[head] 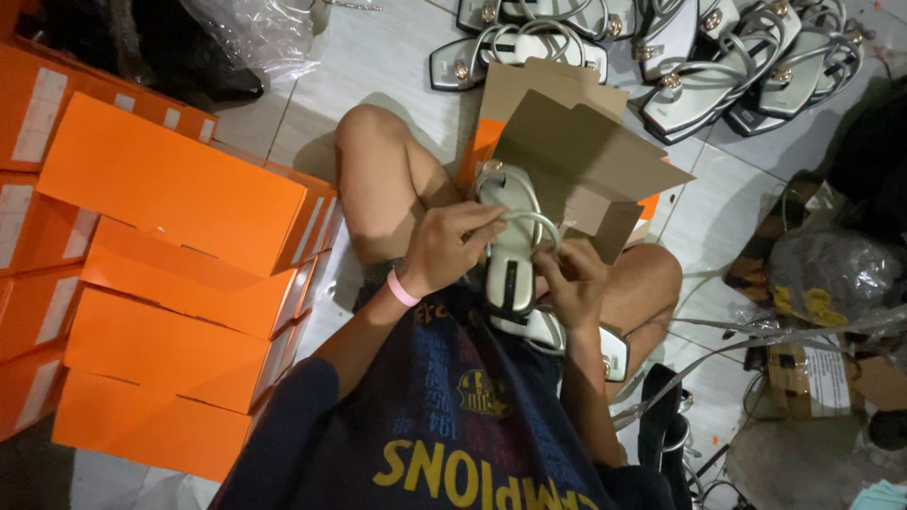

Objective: The person sits on the floor and repeatedly picks up white sandals, places them into orange shoe boxes, and closes the boxes. The person handles the sandals one at a time, arranging them inside the boxes before stacking the closed boxes nearby.

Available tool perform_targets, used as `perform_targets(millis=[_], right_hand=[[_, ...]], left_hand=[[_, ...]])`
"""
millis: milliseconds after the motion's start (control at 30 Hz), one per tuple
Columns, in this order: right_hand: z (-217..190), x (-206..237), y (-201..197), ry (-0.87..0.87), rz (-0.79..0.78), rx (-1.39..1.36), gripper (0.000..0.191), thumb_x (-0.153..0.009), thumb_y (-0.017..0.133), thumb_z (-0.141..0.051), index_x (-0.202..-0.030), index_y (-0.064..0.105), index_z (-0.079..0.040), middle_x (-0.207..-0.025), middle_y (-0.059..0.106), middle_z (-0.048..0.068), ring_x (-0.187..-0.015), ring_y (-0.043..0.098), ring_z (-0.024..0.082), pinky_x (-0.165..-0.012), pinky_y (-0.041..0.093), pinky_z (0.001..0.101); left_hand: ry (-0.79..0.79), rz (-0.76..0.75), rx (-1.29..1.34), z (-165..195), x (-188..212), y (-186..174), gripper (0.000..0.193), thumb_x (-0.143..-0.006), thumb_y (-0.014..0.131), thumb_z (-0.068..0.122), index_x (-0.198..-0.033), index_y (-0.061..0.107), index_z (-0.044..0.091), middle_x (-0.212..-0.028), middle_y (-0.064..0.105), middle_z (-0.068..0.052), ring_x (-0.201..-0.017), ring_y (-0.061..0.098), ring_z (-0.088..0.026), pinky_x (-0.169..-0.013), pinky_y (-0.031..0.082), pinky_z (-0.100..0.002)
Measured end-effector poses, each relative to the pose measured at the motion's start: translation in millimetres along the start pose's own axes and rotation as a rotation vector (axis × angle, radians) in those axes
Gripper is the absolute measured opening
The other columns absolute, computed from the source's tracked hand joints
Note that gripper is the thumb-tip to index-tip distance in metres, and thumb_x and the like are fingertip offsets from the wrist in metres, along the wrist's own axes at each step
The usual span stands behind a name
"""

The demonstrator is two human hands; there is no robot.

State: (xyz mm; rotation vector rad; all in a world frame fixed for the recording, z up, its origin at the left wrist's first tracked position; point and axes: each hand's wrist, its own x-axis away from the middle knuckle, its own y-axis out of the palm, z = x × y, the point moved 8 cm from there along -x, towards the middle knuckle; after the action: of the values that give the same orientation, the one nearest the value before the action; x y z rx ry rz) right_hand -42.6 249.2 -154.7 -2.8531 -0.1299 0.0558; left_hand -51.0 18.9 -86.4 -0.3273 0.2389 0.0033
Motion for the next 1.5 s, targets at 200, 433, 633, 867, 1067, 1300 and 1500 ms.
perform_targets(millis=[200, 433, 633, 867, 1067, 1300, 1500], right_hand=[[-23, 5, -5, -0.053, 0.273, 0.151, 0.016, -0.09, 0.082, -0.002, -0.105, 0.079, 0.0, -0.082, 0.062, 0.003, -0.071, 0.057, 0.008, -0.06, 0.042, 0.0215], [-47, -11, 7, -0.079, -0.068, 0.108, 0.024, -0.09, 0.078, -0.003, -0.113, 0.074, -0.001, -0.095, 0.072, 0.007, -0.081, 0.067, 0.009, -0.069, 0.054, 0.0219], [-66, -16, -5, -0.327, 0.195, 0.443, 0.023, -0.092, 0.077, 0.003, -0.114, 0.078, -0.003, -0.099, 0.078, 0.014, -0.082, 0.077, 0.018, -0.069, 0.06, 0.0263], [-48, -19, -12, -0.237, 0.222, 0.426, 0.024, -0.089, 0.077, 0.007, -0.11, 0.079, -0.005, -0.099, 0.079, 0.012, -0.085, 0.076, 0.017, -0.07, 0.058, 0.027], [-2, 14, -31, 0.042, 0.057, 0.107, 0.017, -0.098, 0.078, -0.001, -0.107, 0.063, -0.002, -0.108, 0.066, 0.012, -0.097, 0.064, 0.015, -0.086, 0.054, 0.0244], [12, 64, 16, 0.057, -0.279, -0.008, 0.034, -0.109, 0.056, -0.018, -0.13, 0.065, 0.007, -0.131, 0.064, 0.012, -0.12, 0.058, 0.019, -0.103, 0.045, 0.0305], [67, 74, 34, 0.538, 0.075, -0.611, 0.028, -0.107, 0.053, -0.013, -0.122, 0.067, 0.006, -0.122, 0.069, 0.009, -0.115, 0.062, 0.015, -0.102, 0.047, 0.0273]], left_hand=[[0.177, 0.117, -0.23, 21, 5, 1, 0.024, -0.095, 0.066, 0.002, -0.118, 0.072, 0.003, -0.104, 0.072, -0.009, -0.089, 0.074, -0.025, -0.074, 0.059, -0.032], [0.252, 0.065, -0.439, 20, 7, 9, 0.036, -0.09, 0.061, 0.0, -0.125, 0.069, 0.004, -0.109, 0.07, -0.006, -0.09, 0.073, -0.024, -0.077, 0.059, -0.032], [0.21, 0.034, -0.262, 21, 4, 11, 0.025, -0.091, 0.068, 0.007, -0.115, 0.075, 0.006, -0.102, 0.074, -0.008, -0.085, 0.072, -0.027, -0.074, 0.055, -0.035], [-0.064, -0.375, 0.35, -36, 2, 39, 0.024, -0.096, 0.074, 0.025, -0.106, 0.077, 0.003, -0.097, 0.078, -0.009, -0.085, 0.074, -0.014, -0.079, 0.058, -0.027], [-0.405, -0.439, 0.402, -83, 39, 90, 0.023, -0.09, 0.079, 0.022, -0.098, 0.079, 0.001, -0.087, 0.078, -0.007, -0.078, 0.067, -0.009, -0.075, 0.056, -0.028], [-0.295, -0.475, 0.415, -80, 62, 117, 0.02, -0.089, 0.077, 0.02, -0.1, 0.079, 0.003, -0.095, 0.08, -0.005, -0.084, 0.073, -0.011, -0.079, 0.058, -0.03], [-0.478, -0.483, 0.272, -94, 72, 116, 0.024, -0.09, 0.079, 0.024, -0.103, 0.079, 0.004, -0.092, 0.079, -0.007, -0.078, 0.073, -0.012, -0.072, 0.058, -0.031]])
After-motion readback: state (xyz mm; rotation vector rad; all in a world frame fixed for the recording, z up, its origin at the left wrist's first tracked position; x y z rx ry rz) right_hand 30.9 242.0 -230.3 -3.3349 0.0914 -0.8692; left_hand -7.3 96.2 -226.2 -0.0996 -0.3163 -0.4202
